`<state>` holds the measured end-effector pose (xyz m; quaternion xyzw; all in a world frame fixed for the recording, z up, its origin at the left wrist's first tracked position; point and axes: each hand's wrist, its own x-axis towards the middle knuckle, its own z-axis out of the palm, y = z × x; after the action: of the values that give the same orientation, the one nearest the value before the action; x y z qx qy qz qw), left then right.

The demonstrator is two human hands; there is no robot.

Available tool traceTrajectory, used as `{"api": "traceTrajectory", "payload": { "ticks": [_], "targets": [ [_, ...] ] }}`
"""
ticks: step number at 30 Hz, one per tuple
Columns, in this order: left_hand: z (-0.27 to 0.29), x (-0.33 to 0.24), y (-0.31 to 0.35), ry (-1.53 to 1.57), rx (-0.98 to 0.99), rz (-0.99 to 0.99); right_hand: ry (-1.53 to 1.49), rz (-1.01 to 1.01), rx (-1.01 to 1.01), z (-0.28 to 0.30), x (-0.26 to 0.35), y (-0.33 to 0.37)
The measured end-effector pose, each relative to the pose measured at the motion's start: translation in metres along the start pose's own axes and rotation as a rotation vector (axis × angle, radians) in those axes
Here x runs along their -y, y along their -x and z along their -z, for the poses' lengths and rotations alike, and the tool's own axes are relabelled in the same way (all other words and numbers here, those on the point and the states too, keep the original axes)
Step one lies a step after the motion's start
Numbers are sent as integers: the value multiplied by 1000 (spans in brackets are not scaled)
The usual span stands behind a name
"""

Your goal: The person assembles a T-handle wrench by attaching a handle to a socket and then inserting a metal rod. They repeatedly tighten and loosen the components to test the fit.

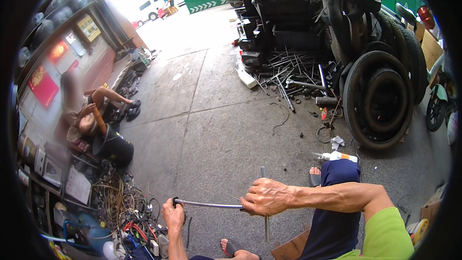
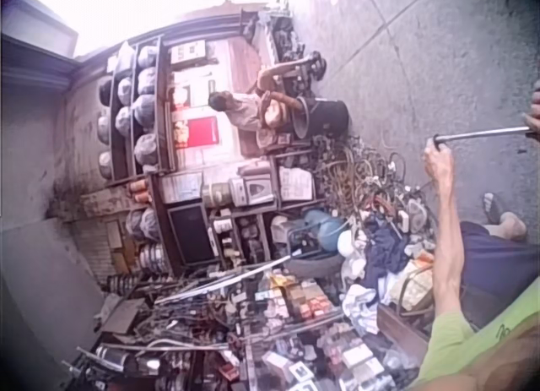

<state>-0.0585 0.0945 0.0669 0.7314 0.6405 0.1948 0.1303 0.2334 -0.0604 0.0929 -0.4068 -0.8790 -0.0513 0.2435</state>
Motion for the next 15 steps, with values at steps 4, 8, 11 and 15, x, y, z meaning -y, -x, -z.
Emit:
{"api": "traceTrajectory", "payload": {
  "ticks": [4, 8, 11, 15],
  "targets": [
    [0, -1, -2, 0, -6, -31, 11, 8, -18, 0, -1, 0],
    [-7, 6, -7, -32, -11, -45, 8, 3, -15, 2, -1, 0],
    [-8, 6, -9, -54, -1, -36, -1, -2, -9, 2, -1, 1],
    [-5, 0, -6, -29, -4, -33, -9, -3, 18, 4, 0, 3]
  ]
}}
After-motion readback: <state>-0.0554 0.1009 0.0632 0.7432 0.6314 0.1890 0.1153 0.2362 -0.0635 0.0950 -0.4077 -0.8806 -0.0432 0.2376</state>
